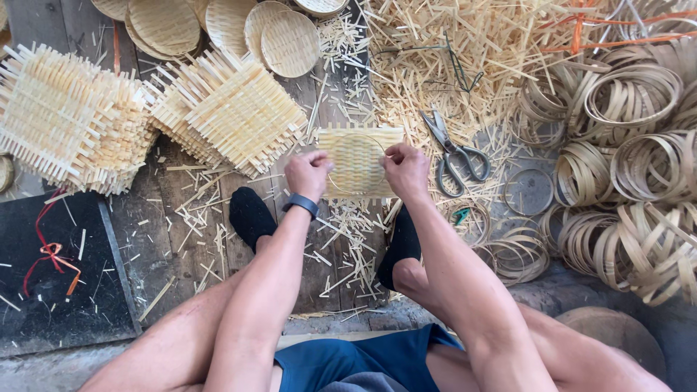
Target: The person weaves thin bamboo strips into a circular tray base and uses shears to trim the excess strips around the edges.
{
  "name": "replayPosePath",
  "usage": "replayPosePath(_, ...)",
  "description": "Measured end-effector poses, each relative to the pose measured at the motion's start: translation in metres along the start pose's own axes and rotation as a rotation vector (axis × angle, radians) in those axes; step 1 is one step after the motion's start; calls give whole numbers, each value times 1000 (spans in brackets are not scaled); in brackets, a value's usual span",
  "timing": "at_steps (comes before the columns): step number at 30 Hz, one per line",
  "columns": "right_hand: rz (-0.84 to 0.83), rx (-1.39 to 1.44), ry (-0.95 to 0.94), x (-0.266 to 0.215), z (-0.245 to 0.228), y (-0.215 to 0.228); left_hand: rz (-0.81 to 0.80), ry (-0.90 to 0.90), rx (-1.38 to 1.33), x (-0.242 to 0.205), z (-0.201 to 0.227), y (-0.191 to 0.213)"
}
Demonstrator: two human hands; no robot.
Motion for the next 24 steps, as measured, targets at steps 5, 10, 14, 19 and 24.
replayPosePath(5,35,-62,-63,-3,21,-9,0,-1,48,-7,-11,-2)
replayPosePath(10,50,14,-83,5,22,-14,5,18,99,2,-7,-3)
replayPosePath(14,37,-9,-112,3,19,-10,37,49,96,2,-13,-8)
replayPosePath(19,37,1,-155,1,17,-9,53,127,90,5,-19,-10)
replayPosePath(24,24,47,-118,4,24,-9,-66,328,1,13,-40,-19)
Point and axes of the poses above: each hand's wrist, its own x-axis towards the middle knuckle, its own y-axis out of the back of the hand, z = x × y, the point moved 6 cm from there along x, towards the middle knuckle, and after that the axes turned 12 degrees about z, right-handed, at the moved point
